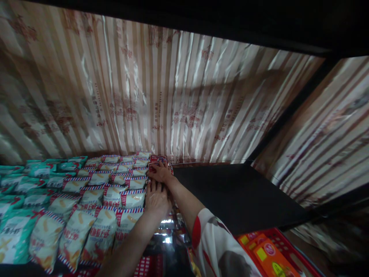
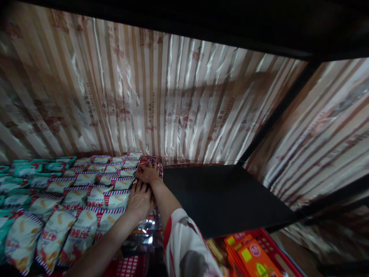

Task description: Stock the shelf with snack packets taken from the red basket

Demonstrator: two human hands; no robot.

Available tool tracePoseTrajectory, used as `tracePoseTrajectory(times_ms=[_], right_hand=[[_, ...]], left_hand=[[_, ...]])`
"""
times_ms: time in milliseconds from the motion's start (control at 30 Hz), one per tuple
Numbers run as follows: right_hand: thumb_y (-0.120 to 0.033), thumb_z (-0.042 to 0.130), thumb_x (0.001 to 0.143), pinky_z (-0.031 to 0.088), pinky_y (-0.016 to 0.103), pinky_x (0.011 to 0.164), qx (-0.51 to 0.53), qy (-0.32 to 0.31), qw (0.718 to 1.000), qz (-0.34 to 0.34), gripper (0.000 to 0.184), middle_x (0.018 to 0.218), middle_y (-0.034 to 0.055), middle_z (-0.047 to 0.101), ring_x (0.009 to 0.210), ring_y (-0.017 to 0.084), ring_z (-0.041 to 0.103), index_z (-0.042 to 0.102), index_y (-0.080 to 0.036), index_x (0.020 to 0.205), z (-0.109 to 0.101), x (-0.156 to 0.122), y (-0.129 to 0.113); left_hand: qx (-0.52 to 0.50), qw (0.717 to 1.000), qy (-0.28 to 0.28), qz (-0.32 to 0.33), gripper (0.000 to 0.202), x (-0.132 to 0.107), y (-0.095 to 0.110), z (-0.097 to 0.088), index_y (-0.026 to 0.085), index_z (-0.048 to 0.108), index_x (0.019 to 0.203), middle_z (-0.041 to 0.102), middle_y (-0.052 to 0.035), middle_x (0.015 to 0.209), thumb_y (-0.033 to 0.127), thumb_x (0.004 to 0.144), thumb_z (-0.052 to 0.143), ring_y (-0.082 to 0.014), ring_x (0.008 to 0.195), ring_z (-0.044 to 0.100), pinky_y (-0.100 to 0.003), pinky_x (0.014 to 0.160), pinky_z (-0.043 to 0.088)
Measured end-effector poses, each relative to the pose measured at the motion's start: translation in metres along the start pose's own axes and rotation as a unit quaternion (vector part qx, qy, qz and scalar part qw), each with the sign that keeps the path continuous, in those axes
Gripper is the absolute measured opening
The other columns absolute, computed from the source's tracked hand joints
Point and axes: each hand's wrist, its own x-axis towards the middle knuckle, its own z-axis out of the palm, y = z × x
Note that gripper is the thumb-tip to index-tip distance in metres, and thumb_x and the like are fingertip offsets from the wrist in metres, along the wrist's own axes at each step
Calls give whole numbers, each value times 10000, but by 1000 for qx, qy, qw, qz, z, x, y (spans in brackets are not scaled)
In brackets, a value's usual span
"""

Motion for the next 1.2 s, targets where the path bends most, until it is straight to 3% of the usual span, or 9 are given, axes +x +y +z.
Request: tracePoseTrajectory(times_ms=[133,367,633,933,1200], right_hand=[[-724,440,718,100,559,1061,13,-14,1000,6,758,1535,29,109,1384,367,-1,334,-369,1379,-2,1,-1],[-723,434,717,136,569,1051,5,-7,1000,-4,751,1522,50,166,1377,376,82,338,-375,1376,-1,3,-1],[-705,425,731,139,561,1050,-9,8,1000,2,705,1521,26,175,1371,384,97,354,-397,1361,1,2,-3],[-697,432,723,50,633,1026,17,8,999,35,697,1530,14,125,1368,414,-4,340,-421,1357,8,5,-5],[-682,457,718,75,653,1011,40,-5,998,38,699,1532,14,99,1363,423,-27,341,-421,1356,8,3,-4]], left_hand=[[-2,1000,-11,0,496,0,0,-1,185,513,1272,496,-128,1324,376,818,453,-323,1308,310,-488,1100,174],[-4,1000,-20,-5,537,-1,1,-5,163,492,1289,487,-142,1325,380,799,454,-336,1299,315,-504,1095,171],[0,1000,-19,13,637,-4,0,0,145,458,1316,457,-162,1346,447,756,486,-364,1305,290,-526,1091,133],[13,999,-36,7,655,-4,0,3,150,445,1329,430,-174,1363,476,762,474,-365,1318,267,-517,1095,122],[13,999,-48,6,636,-2,0,4,154,465,1315,413,-173,1382,482,771,457,-371,1329,249,-523,1095,124]])
